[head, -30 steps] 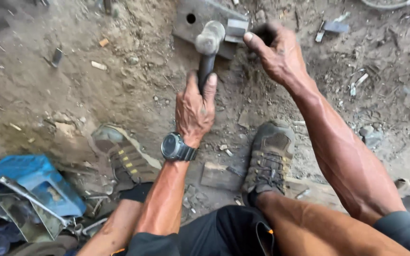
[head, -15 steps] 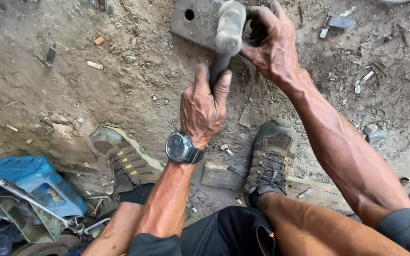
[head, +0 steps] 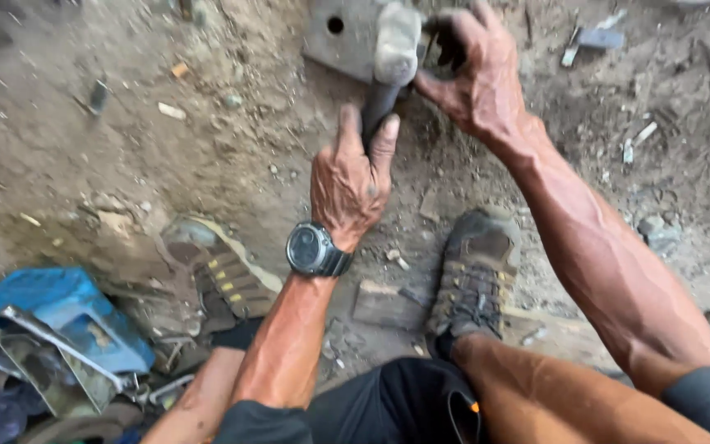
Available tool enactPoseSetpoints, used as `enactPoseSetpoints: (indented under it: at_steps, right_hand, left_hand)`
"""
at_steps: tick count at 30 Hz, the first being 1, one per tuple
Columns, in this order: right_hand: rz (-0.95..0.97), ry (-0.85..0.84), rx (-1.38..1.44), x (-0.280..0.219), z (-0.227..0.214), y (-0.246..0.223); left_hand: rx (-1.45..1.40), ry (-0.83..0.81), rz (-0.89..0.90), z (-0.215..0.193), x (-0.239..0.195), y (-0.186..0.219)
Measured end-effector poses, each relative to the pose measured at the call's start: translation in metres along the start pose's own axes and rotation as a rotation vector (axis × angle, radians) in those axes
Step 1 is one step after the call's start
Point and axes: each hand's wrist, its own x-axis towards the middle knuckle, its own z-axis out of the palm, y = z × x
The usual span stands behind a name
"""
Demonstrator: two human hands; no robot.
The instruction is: A person is manually fitting and hammering small metal components onto a larger metal base on the ground.
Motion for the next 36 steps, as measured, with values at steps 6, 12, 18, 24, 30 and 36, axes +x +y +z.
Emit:
enactPoseSetpoints:
  at_steps: [6, 12, 18, 24, 30, 36]
  right_hand:
    - [-0.082, 0.050, -0.042, 0.007, 0.001, -0.002]
    - [-0.134, 0.051, -0.193, -0.007, -0.001, 0.010]
    - [-0.246, -0.125, -0.134, 0.011, -0.006, 0.002]
    - [-0.138, -0.236, 0.064, 0.010, -0.020, 0.008]
    - [-0.112, -0.281, -0.030, 0.013, -0.027, 0.001]
    - [0.059, -0.190, 0.105, 0.000, -0.034, 0.005]
  left_hand:
    - [0.094, -0.060, -0.104, 0.017, 0.018, -0.024]
    - [-0.253, -0.100, -0.166, 0.001, -0.005, -0.028]
    - [-0.480, -0.220, -0.567, -0.037, -0.033, -0.053]
    - [0.206, -0.092, -0.278, -0.020, 0.011, -0.038]
    - [0.069, 0.035, 0.241, 0.064, 0.091, -0.079]
    - [0.116, 0.174, 0.410, 0.052, 0.094, -0.078]
